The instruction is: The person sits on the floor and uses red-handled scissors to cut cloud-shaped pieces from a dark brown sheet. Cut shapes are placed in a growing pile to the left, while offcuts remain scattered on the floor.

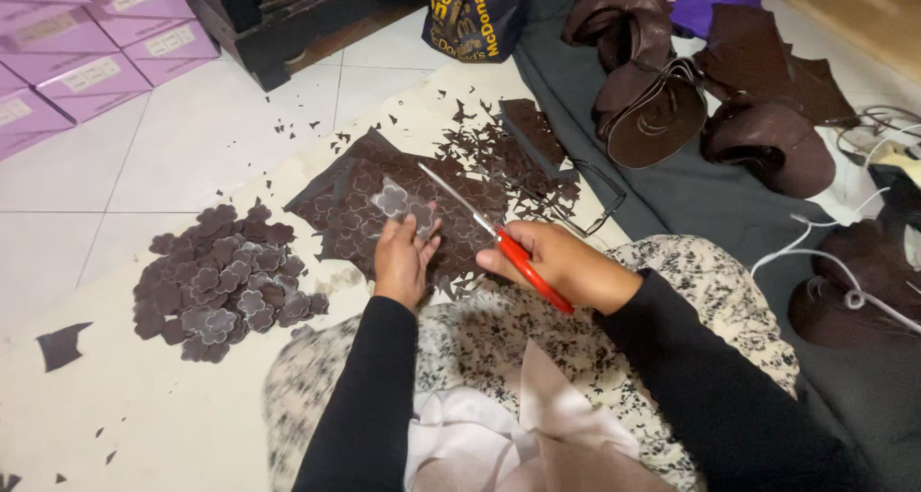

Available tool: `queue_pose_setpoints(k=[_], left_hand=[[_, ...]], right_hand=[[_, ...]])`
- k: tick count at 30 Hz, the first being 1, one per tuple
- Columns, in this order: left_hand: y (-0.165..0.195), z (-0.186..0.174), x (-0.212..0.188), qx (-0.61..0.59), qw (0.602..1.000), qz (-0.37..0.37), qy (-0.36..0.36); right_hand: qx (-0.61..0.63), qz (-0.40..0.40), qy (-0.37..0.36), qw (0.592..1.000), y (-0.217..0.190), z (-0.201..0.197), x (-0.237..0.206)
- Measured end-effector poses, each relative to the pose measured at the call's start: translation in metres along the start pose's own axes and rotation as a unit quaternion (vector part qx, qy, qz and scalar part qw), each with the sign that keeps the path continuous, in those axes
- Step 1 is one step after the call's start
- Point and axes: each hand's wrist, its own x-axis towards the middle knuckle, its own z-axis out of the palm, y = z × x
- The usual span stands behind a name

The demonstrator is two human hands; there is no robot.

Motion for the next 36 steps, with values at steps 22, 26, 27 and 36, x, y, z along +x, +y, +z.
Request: queue_pose_setpoints(k=[22, 26, 27, 36], left_hand=[[-0.010, -0.062, 0.039, 0.138, 0.989, 0.015, 0.053], [-0.001, -0.042, 0.036, 0.126, 0.991, -0.006, 0.043], [0.003, -0.037, 0.036, 0.150, 0.988, 0.018, 0.032], [0.057, 0.014, 0.040, 0.210, 0.969, 0.127, -0.001]], right_hand=[[-0.026, 0.015, 0.105, 0.994, 0.127, 0.055, 0.116], [0.020, 0.019, 0.132, 0.991, 0.111, 0.057, 0.125], [0.024, 0.006, 0.140, 0.990, 0.106, 0.056, 0.129], [0.359, -0.142, 0.191, 0.903, 0.038, 0.046, 0.179]])
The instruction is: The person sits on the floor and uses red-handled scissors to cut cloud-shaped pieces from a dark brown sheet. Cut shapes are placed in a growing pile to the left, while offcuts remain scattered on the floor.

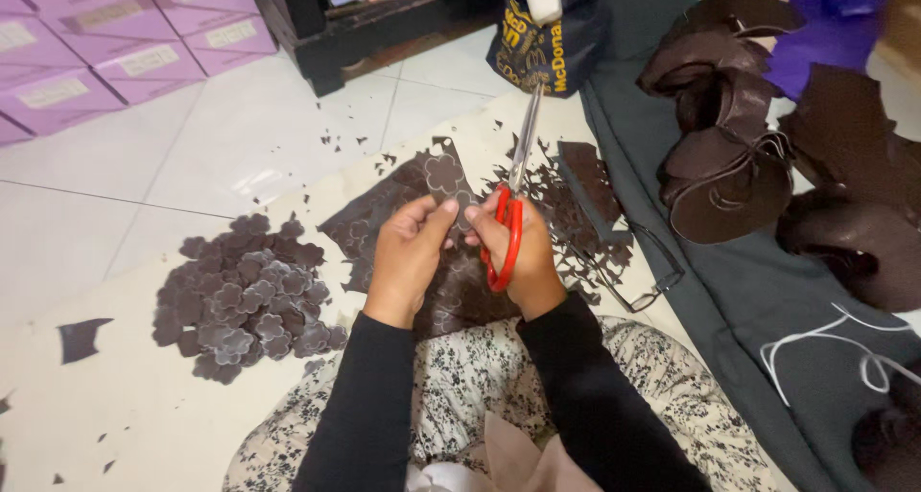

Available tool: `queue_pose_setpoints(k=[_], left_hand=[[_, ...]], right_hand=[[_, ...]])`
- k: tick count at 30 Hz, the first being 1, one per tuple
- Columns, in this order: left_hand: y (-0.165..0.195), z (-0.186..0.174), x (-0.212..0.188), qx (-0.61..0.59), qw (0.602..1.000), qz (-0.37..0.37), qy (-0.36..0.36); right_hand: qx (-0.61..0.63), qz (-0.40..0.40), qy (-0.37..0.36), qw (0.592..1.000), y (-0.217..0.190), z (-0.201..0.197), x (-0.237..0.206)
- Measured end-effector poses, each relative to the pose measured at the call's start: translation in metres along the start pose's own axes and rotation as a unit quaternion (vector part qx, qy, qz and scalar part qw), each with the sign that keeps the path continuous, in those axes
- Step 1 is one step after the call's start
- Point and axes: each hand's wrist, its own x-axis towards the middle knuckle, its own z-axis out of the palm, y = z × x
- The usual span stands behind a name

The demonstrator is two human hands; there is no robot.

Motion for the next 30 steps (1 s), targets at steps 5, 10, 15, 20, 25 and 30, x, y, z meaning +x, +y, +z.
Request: queue_pose_setpoints(k=[5, 10, 15, 20, 25, 30], left_hand=[[0.037, 0.008, -0.013, -0.033, 0.998, 0.040, 0.042], [0.064, 0.010, -0.042, -0.067, 0.989, 0.081, 0.102], [0.092, 0.012, -0.064, -0.087, 0.982, 0.115, 0.123], [0.104, 0.017, -0.081, -0.073, 0.978, 0.125, 0.150], [0.104, 0.019, -0.087, -0.062, 0.977, 0.142, 0.147], [0.103, 0.025, -0.091, -0.031, 0.979, 0.147, 0.141]], right_hand=[[0.016, 0.069, 0.003, 0.997, -0.026, 0.012, -0.011], [-0.151, 0.016, -0.128, 0.980, -0.042, 0.011, -0.053], [-0.206, 0.000, -0.232, 0.951, -0.062, 0.020, -0.079], [-0.204, -0.070, -0.267, 0.939, -0.074, 0.025, -0.085], [-0.191, -0.059, -0.285, 0.937, -0.076, 0.024, -0.088], [-0.180, -0.041, -0.288, 0.940, -0.084, 0.018, -0.086]])
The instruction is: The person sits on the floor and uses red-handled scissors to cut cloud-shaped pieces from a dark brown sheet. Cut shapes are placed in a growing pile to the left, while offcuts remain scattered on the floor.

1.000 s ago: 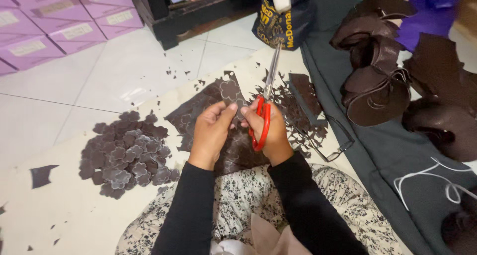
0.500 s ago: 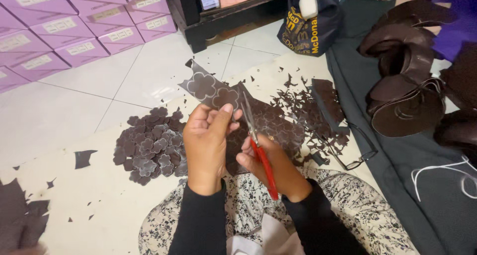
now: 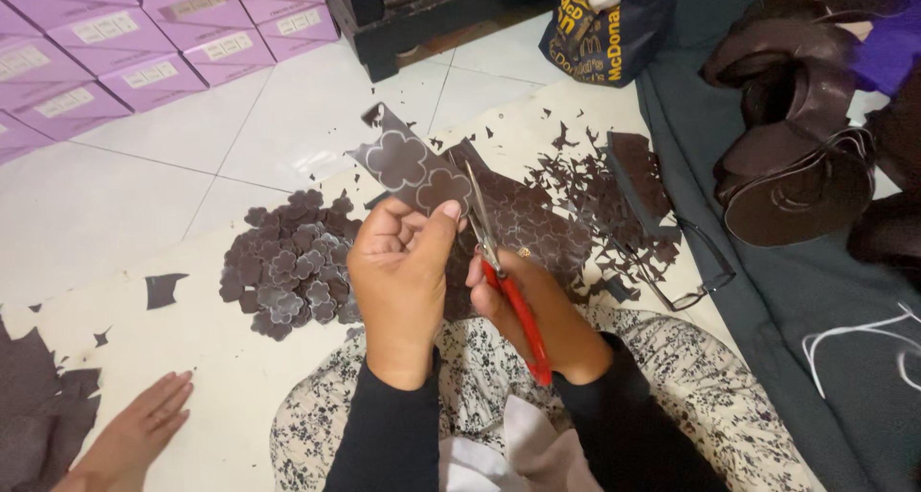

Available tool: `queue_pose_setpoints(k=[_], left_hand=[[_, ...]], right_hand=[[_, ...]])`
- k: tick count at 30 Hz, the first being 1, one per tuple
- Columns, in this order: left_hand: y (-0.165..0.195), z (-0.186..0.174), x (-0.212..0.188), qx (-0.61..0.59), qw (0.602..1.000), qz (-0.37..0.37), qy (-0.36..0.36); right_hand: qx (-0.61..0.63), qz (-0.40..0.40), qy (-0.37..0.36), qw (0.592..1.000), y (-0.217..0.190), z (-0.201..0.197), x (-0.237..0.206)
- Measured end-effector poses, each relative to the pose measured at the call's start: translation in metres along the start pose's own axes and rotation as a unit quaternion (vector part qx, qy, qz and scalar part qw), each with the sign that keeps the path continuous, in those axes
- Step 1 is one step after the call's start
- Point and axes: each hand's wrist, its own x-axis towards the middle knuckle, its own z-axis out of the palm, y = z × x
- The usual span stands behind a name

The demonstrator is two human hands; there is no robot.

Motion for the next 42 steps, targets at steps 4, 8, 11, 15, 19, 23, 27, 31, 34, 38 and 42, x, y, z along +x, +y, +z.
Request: queue_pose_setpoints(k=[4, 8, 11, 15, 19, 23, 27, 31, 34, 38, 42], left_hand=[[0.004, 0.003, -0.005, 0.004, 1.000, 0.000, -0.009], [0.008, 0.006, -0.008, 0.004, 1.000, 0.013, -0.009], [0.010, 0.009, -0.010, 0.009, 1.000, 0.018, -0.005], [0.010, 0.013, -0.013, -0.017, 1.000, 0.012, -0.012], [0.010, 0.013, -0.012, -0.009, 1.000, 0.002, -0.015], [0.006, 0.012, -0.010, 0.012, 1.000, 0.006, -0.003], [0.001, 0.007, -0.009, 0.008, 1.000, 0.006, 0.006], [-0.001, 0.004, -0.009, 0.005, 1.000, 0.006, 0.009], [-0.001, 0.001, -0.008, 0.004, 1.000, -0.006, 0.014], [-0.003, 0.001, -0.006, -0.011, 1.000, 0.008, 0.015], [-0.002, 0.000, -0.006, -0.009, 1.000, -0.001, 0.019]], right_hand=[[-0.016, -0.007, -0.001, 1.000, -0.005, -0.001, -0.003], [0.031, 0.032, -0.012, 0.999, -0.010, -0.002, -0.006], [0.030, 0.043, -0.012, 0.999, -0.013, -0.003, -0.007], [0.015, 0.022, -0.010, 1.000, -0.012, -0.005, -0.009], [0.006, 0.023, -0.004, 1.000, -0.010, -0.007, -0.010], [0.030, -0.005, -0.006, 1.000, -0.007, -0.004, -0.009], [0.019, 0.016, -0.002, 1.000, -0.005, 0.001, -0.006], [0.031, 0.039, -0.004, 0.999, -0.002, 0.002, -0.008], [0.019, 0.046, -0.001, 0.999, 0.002, 0.001, -0.009], [-0.024, -0.015, -0.001, 1.000, 0.007, -0.002, -0.008], [-0.014, 0.004, -0.004, 1.000, 0.011, -0.002, -0.008]])
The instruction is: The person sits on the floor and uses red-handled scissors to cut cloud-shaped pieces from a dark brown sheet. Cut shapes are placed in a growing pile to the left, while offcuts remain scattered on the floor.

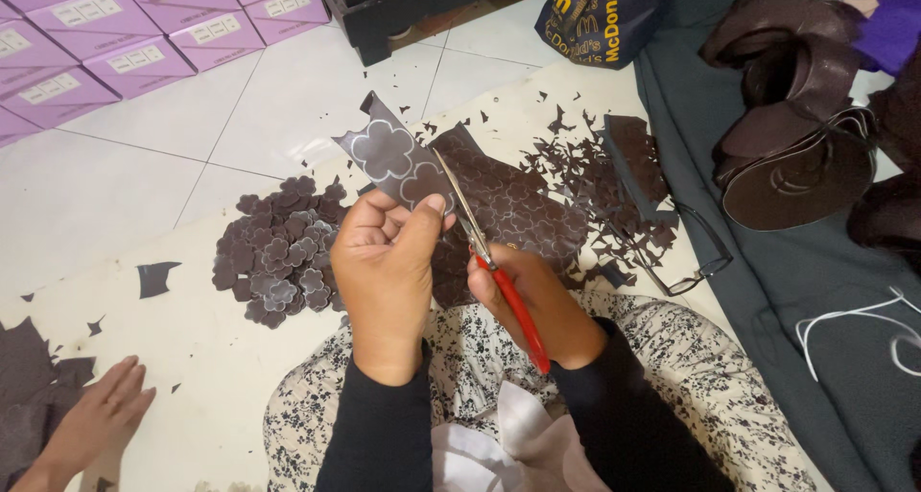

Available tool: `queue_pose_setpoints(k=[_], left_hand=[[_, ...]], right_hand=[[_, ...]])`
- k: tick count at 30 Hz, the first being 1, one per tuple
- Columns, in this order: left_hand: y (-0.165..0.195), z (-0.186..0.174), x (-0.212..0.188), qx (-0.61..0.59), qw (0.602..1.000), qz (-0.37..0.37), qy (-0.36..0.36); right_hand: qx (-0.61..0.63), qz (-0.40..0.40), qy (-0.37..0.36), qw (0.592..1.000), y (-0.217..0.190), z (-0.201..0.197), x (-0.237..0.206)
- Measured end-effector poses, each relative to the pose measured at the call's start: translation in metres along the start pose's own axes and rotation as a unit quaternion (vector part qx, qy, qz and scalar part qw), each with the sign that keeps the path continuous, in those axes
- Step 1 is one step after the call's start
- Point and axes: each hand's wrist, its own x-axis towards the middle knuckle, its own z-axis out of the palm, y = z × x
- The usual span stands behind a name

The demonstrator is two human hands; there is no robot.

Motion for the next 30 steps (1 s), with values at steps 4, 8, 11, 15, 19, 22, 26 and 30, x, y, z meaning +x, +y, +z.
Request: queue_pose_setpoints(k=[4, 8, 11, 15, 19, 22, 26, 30], left_hand=[[-0.001, -0.003, 0.001, 0.002, 1.000, -0.008, 0.000], [-0.003, -0.007, 0.002, 0.014, 1.000, -0.011, -0.001], [-0.002, -0.009, 0.005, 0.006, 0.999, 0.031, -0.019], [0.002, -0.009, 0.006, -0.010, 1.000, -0.010, -0.027], [0.001, -0.003, 0.001, -0.020, 0.999, -0.026, -0.030], [-0.002, 0.001, 0.000, -0.039, 0.999, -0.028, -0.013], [-0.007, 0.009, -0.003, -0.101, 0.994, -0.033, 0.002], [-0.010, 0.020, -0.011, -0.151, 0.985, -0.073, 0.047]], right_hand=[[0.014, 0.024, -0.002, 1.000, 0.002, 0.001, 0.000], [0.004, 0.034, -0.009, 0.999, 0.001, -0.002, 0.002], [-0.027, 0.030, -0.027, 0.999, -0.001, -0.007, 0.004], [-0.044, -0.034, -0.028, 0.998, -0.003, -0.009, 0.003], [0.020, -0.022, -0.042, 0.999, -0.005, -0.008, -0.001], [0.053, 0.022, -0.033, 0.998, -0.006, -0.006, -0.004], [0.062, 0.017, -0.006, 0.998, -0.008, 0.000, -0.004], [0.020, 0.002, 0.055, 0.998, -0.007, 0.009, -0.001]])
